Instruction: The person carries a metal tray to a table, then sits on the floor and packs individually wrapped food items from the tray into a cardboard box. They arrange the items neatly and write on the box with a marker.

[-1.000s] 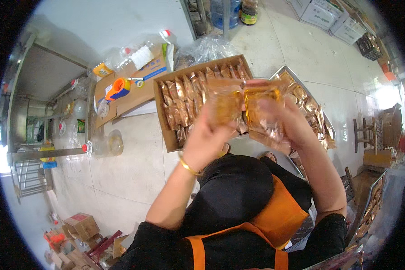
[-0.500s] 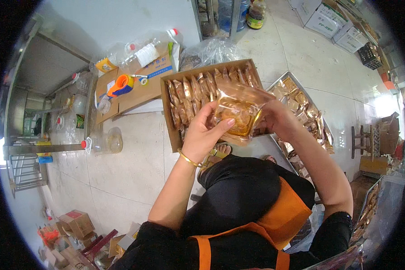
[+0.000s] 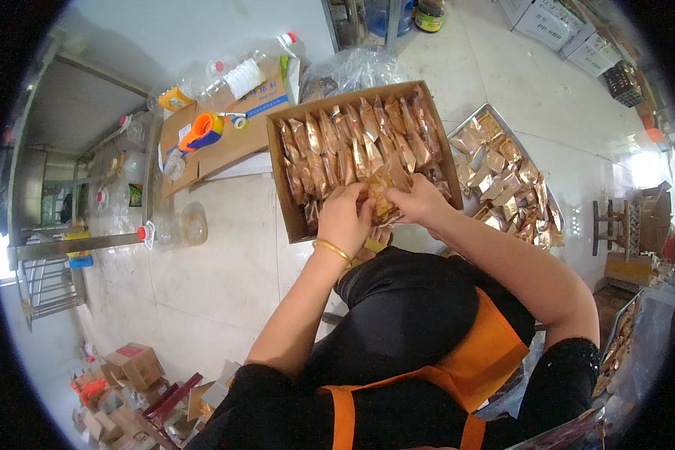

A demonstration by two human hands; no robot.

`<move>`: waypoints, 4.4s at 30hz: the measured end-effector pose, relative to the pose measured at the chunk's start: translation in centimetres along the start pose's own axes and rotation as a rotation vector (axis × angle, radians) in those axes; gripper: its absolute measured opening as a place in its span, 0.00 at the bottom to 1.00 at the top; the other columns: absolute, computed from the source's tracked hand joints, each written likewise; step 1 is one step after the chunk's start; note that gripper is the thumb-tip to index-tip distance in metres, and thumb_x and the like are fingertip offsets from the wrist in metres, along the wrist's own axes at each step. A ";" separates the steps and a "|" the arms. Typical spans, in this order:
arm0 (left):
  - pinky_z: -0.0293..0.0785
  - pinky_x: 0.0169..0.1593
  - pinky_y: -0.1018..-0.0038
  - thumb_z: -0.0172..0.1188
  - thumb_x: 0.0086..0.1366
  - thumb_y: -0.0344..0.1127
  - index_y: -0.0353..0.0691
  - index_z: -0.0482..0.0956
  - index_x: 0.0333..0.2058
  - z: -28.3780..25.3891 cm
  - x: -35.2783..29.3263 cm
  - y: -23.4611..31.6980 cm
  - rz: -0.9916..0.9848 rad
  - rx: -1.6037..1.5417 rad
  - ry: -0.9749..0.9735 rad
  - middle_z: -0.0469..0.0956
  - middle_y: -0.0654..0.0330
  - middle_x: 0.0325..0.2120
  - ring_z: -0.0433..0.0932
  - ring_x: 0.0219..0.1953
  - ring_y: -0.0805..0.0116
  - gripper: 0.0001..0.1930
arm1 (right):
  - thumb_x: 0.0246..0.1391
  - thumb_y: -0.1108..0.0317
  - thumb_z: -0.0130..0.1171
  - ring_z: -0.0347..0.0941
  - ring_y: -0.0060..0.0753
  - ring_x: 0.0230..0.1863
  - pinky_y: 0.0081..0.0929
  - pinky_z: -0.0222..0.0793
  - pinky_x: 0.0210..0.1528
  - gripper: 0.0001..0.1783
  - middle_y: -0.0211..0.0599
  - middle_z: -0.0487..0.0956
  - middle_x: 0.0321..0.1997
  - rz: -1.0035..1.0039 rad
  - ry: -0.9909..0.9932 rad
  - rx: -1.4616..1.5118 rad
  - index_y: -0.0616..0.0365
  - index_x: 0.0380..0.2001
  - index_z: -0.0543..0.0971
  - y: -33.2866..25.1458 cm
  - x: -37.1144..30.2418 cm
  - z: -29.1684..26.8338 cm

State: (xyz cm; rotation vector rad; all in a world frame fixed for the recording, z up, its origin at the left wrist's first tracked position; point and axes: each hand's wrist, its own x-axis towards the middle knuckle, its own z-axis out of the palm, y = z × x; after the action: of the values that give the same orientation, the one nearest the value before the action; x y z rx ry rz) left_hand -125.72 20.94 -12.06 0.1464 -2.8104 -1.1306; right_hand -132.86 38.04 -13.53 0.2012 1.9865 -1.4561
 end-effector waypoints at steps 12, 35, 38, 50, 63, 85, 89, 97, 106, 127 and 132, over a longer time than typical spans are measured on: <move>0.74 0.43 0.59 0.42 0.68 0.66 0.29 0.82 0.33 -0.6 2.7 0.1 -0.322 0.096 -0.556 0.80 0.37 0.27 0.81 0.37 0.42 0.38 | 0.52 0.52 0.58 0.77 0.67 0.46 0.50 0.73 0.49 0.38 0.71 0.76 0.44 -0.286 -0.187 -0.658 0.80 0.50 0.64 -0.2 -2.3 2.0; 0.68 0.53 0.52 0.41 0.69 0.60 0.25 0.81 0.37 3.8 5.3 0.0 -0.272 0.552 -0.837 0.76 0.30 0.39 0.75 0.47 0.33 0.36 | 0.45 0.55 0.67 0.77 0.50 0.51 0.42 0.71 0.53 0.31 0.55 0.79 0.48 0.405 0.686 -0.819 0.58 0.52 0.77 27.1 -7.1 -33.4; 0.68 0.39 0.54 0.45 0.70 0.57 0.27 0.78 0.31 2.1 3.9 -2.0 -0.276 0.366 -0.760 0.76 0.35 0.28 0.73 0.31 0.38 0.32 | 0.40 0.50 0.71 0.71 0.65 0.55 0.48 0.71 0.55 0.41 0.62 0.75 0.53 0.452 0.784 -0.752 0.61 0.55 0.73 31.6 -6.6 -31.1; 0.62 0.28 0.69 0.56 0.69 0.49 0.28 0.73 0.25 3.3 2.7 -0.3 -0.273 0.240 -0.577 0.64 0.54 0.15 0.60 0.23 0.73 0.25 | 0.33 0.55 0.75 0.66 0.57 0.54 0.50 0.64 0.57 0.37 0.51 0.67 0.52 0.373 1.138 -0.647 0.61 0.46 0.71 33.2 -4.7 -28.6; 0.63 0.30 0.70 0.54 0.70 0.48 0.29 0.70 0.28 1.5 1.9 -1.2 -0.186 0.267 -0.574 0.65 0.52 0.17 0.62 0.23 0.69 0.23 | 0.38 0.61 0.71 0.65 0.39 0.61 0.48 0.56 0.62 0.40 0.36 0.71 0.56 0.160 0.775 -1.047 0.53 0.57 0.67 35.3 -8.5 -21.9; 0.75 0.43 0.75 0.54 0.71 0.41 0.31 0.79 0.43 -4.3 0.6 2.5 -0.256 -0.064 -0.544 0.83 0.59 0.33 0.80 0.36 0.72 0.16 | 0.46 0.51 0.64 0.77 0.47 0.50 0.43 0.73 0.53 0.39 0.48 0.77 0.54 -0.220 0.411 0.997 0.62 0.58 0.68 24.6 -9.0 -21.7; 0.72 0.54 0.74 0.60 0.66 0.32 0.35 0.70 0.58 -1.9 2.0 8.6 -0.114 -0.431 -0.605 0.78 0.58 0.50 0.75 0.51 0.72 0.22 | 0.48 0.46 0.57 0.76 0.54 0.51 0.58 0.68 0.58 0.42 0.53 0.75 0.55 -0.409 -0.475 1.251 0.64 0.61 0.67 13.9 -8.7 -19.3; 0.72 0.56 0.72 0.65 0.64 0.47 0.33 0.71 0.57 -3.7 5.6 11.2 0.039 -0.742 -0.848 0.78 0.58 0.47 0.76 0.50 0.68 0.30 | 0.54 0.32 0.48 0.76 0.49 0.54 0.52 0.70 0.58 0.44 0.50 0.76 0.56 -0.023 -1.002 0.943 0.58 0.61 0.69 0.6 -4.3 -10.7; 0.73 0.42 0.79 0.66 0.64 0.45 0.31 0.77 0.46 -6.5 0.4 2.8 -0.244 -0.900 -0.287 0.79 0.63 0.36 0.75 0.38 0.79 0.21 | 0.50 0.22 0.48 0.69 0.41 0.63 0.46 0.70 0.60 0.56 0.40 0.67 0.67 0.092 -0.807 0.815 0.56 0.68 0.59 -5.6 -5.3 -7.1; 0.76 0.42 0.64 0.53 0.64 0.66 0.33 0.83 0.40 -6.6 0.1 -3.4 -0.244 -0.080 -0.355 0.83 0.46 0.29 0.83 0.36 0.50 0.34 | 0.50 0.36 0.58 0.82 0.47 0.43 0.34 0.78 0.36 0.44 0.65 0.79 0.43 -0.035 -0.123 -0.564 0.77 0.45 0.73 -5.4 1.5 5.2; 0.76 0.43 0.65 0.52 0.61 0.70 0.30 0.81 0.40 -5.7 1.0 -2.0 -0.292 -0.093 -0.418 0.82 0.44 0.29 0.83 0.36 0.53 0.39 | 0.56 0.36 0.57 0.79 0.37 0.44 0.29 0.75 0.41 0.45 0.53 0.79 0.43 0.020 -0.174 -0.484 0.72 0.55 0.65 -3.6 2.7 4.6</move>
State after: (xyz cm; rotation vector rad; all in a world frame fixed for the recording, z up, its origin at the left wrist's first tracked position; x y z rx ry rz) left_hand -125.87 15.44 -9.26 0.3620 -3.1645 -1.5085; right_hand -134.77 31.89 -13.02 -0.1127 2.1134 -0.9074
